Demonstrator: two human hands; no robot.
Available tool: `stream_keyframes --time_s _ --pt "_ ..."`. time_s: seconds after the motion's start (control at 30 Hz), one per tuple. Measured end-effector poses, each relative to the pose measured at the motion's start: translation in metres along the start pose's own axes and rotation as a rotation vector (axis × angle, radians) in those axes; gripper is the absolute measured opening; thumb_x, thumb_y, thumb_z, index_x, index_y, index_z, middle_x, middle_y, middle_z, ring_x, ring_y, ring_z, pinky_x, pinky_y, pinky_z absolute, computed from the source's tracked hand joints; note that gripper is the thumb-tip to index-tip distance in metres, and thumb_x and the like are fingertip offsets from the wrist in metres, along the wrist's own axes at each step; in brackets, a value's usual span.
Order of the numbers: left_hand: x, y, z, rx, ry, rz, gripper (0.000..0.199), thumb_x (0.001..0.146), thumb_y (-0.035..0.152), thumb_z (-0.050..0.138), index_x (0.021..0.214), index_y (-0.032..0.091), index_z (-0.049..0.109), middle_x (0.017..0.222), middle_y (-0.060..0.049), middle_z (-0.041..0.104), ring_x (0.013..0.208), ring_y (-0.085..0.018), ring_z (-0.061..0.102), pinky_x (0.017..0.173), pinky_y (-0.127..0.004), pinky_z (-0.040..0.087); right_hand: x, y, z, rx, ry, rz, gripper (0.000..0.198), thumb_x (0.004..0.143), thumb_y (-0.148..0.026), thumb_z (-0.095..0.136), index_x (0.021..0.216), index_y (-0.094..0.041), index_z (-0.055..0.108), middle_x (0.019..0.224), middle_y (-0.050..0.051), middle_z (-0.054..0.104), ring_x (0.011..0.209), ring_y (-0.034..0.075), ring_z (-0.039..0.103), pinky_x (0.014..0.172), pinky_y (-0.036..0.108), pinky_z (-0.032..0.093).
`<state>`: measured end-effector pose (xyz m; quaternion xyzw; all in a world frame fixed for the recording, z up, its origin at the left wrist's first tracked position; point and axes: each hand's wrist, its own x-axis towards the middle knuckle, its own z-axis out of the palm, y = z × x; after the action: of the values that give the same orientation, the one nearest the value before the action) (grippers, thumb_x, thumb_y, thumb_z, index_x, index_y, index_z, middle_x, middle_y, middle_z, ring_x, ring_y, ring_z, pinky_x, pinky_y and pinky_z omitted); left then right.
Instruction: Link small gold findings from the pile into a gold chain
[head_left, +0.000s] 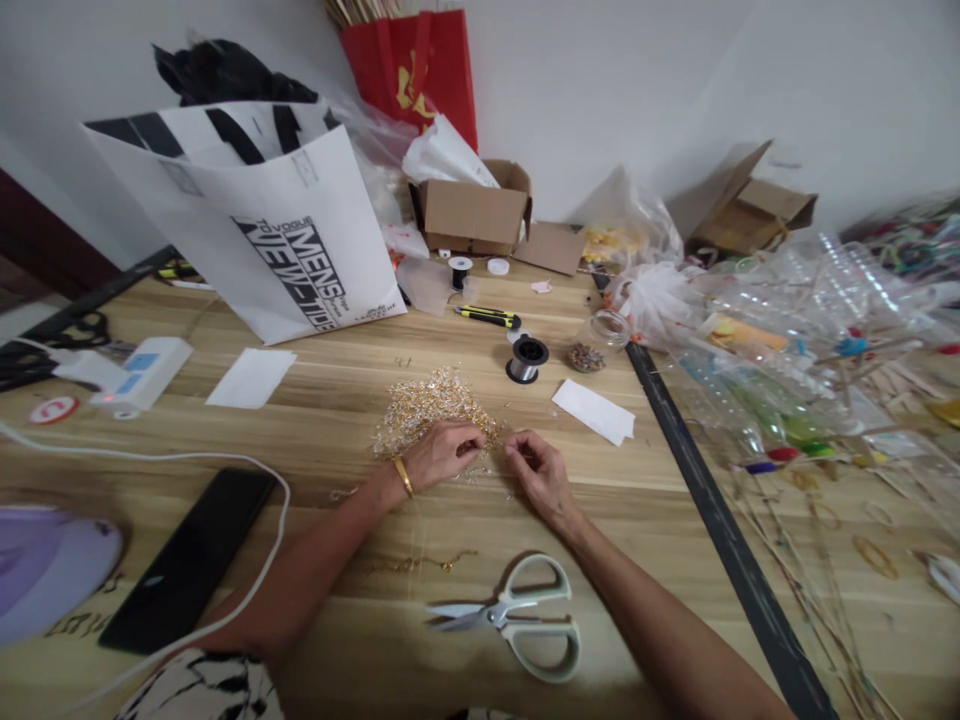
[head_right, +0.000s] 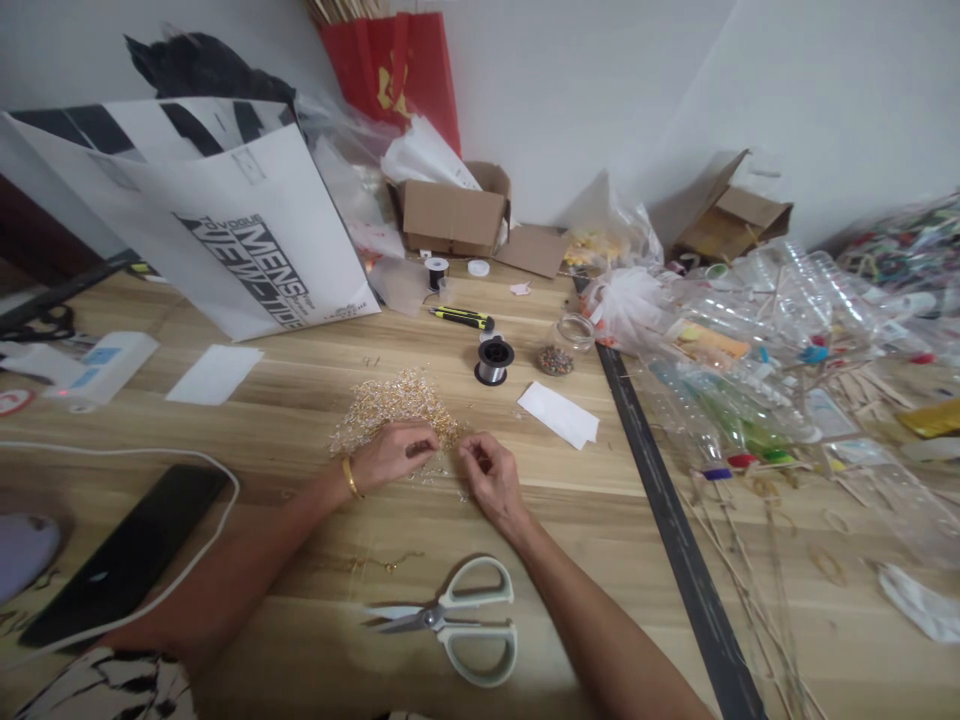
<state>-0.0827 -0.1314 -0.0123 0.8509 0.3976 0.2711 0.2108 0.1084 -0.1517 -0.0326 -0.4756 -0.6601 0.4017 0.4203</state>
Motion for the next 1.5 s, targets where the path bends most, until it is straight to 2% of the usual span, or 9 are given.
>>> stream_keyframes --time_s 0.1,0.3,0.47,1.1,1.5 --pt "0.0 -0.003 0.002 0.025 0.006 0.015 0.013 0.078 0.008 0.052 0.077 0.017 0.061 0.074 -0.001 0.062 0.07 -0.012 0.055 0.068 -0.021 0.042 0.0 0.0 0.0 0.007 -0.006 -0.001 0.016 0.082 -0.031 0.052 0.077 -0.016 0.056 0.065 0.0 0.053 0.056 0.011 0.047 0.051 0.022 0.038" --pt "-0.001 -0.004 0.0 0.151 -0.056 0.15 0.015 0.086 0.012 0.047 0.082 0.015 0.062 0.08 -0.004 0.062 0.08 -0.015 0.054 0.078 -0.026 0.042 0.0 -0.001 0.0 0.003 -0.003 -0.006 0.016 0.082 -0.031 0.052 0.077 -0.016 0.056 0.065 0.0 0.053 0.055 0.011 0.047 0.05 0.022 0.038" --pt "-0.001 -0.001 -0.002 0.233 -0.094 0.164 0.017 0.088 0.017 0.046 0.082 0.014 0.062 0.08 -0.004 0.059 0.08 -0.015 0.052 0.079 -0.027 0.042 0.0 0.0 0.0 0.009 0.003 -0.008 0.016 0.081 -0.03 0.052 0.077 -0.016 0.056 0.065 0.0 0.054 0.056 0.012 0.048 0.052 0.022 0.038" --pt "0.0 -0.003 0.005 0.076 0.017 0.188 0.016 0.087 0.013 0.047 0.087 0.013 0.064 0.087 -0.006 0.065 0.085 -0.015 0.057 0.08 -0.027 0.045 0.0 0.0 0.0 0.05 -0.011 -0.006 0.017 0.082 -0.032 0.052 0.078 -0.015 0.056 0.066 0.0 0.053 0.057 0.011 0.046 0.052 0.022 0.037" --pt "0.001 -0.001 0.009 0.027 0.081 0.153 0.015 0.086 0.015 0.05 0.084 0.014 0.065 0.081 -0.006 0.066 0.079 -0.014 0.059 0.075 -0.026 0.048 0.0 0.004 0.002 0.023 -0.115 0.006 0.021 0.08 -0.033 0.056 0.079 -0.013 0.062 0.065 0.001 0.057 0.057 0.012 0.047 0.052 0.022 0.037"
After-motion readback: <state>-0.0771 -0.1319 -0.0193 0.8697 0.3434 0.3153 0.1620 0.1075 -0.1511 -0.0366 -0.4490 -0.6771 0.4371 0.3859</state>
